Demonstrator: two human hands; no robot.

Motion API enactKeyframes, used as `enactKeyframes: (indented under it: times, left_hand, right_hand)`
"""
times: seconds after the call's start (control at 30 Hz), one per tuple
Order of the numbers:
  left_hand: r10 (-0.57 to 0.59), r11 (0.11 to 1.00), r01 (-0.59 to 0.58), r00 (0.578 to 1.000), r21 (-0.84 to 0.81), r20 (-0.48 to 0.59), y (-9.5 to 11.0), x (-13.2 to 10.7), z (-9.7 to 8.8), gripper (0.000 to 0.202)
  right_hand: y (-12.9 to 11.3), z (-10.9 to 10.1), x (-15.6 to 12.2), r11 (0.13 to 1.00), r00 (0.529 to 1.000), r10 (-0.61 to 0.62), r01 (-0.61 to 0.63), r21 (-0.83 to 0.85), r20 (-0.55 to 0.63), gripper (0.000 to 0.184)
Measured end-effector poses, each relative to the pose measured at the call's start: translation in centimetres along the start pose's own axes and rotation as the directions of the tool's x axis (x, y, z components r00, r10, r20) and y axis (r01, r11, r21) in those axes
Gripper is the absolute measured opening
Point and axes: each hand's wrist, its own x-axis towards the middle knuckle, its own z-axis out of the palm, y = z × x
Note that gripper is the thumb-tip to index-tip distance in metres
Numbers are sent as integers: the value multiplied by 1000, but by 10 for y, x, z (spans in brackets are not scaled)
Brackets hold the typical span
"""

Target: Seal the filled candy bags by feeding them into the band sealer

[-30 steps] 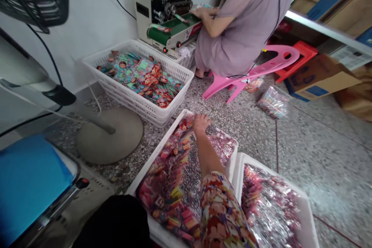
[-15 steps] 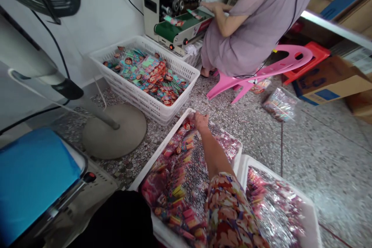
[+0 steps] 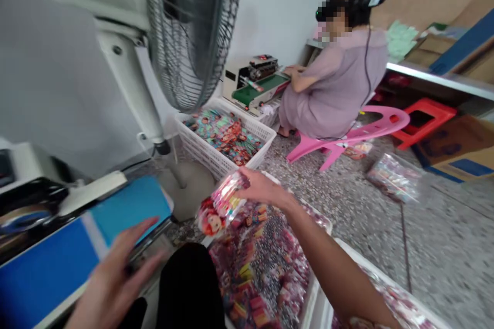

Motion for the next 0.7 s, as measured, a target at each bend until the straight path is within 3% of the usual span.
enactKeyframes:
  times: [0.1, 0.2, 0.27, 0.33, 0.4, 0.47, 0.53, 0.63, 0.7]
  left_hand:
    - [-90, 991, 98, 991, -88, 94, 15, 23, 0, 78]
    - [-213, 922, 266, 955, -281, 205, 11, 40, -9, 63]
    - [-265, 829, 313, 949, -464, 168, 3, 41, -21, 51]
    - [-312, 734, 304, 945, -607, 97, -7, 37, -33, 47]
    - [-332, 696, 285, 942, -659, 57, -16, 32, -42, 47]
    - [-326, 716, 256, 945, -650, 13, -25, 28, -47, 45]
    - [-314, 794, 205, 944, -573, -98, -35, 27, -48, 41]
    - [-323, 906, 204, 900, -370, -294, -50, 26, -49, 40]
    - [-372, 908, 262, 865, -327, -337, -59, 26, -50, 45]
  right_hand:
    - [-74, 32, 3, 987, 973, -162, 157, 44, 166, 28]
    - [-114, 65, 16, 957, 939, -250, 203, 205, 235, 34]
    - [-122, 91, 27, 870, 932, -284, 152, 469, 224, 43]
    - [-122, 122, 36, 679, 940, -300, 91, 728, 163, 55]
    - [-121, 154, 41, 555, 936, -317, 54, 830, 151, 60]
    - [-123, 183, 43, 536, 922, -315, -23, 844, 226, 55]
    - [-128, 206, 45, 529, 928, -265, -89, 844, 264, 46]
    - [-137, 225, 50, 535, 965, -157, -98, 839, 212, 37]
    - [-141, 229, 56, 577, 975, -129, -75, 813, 181, 35]
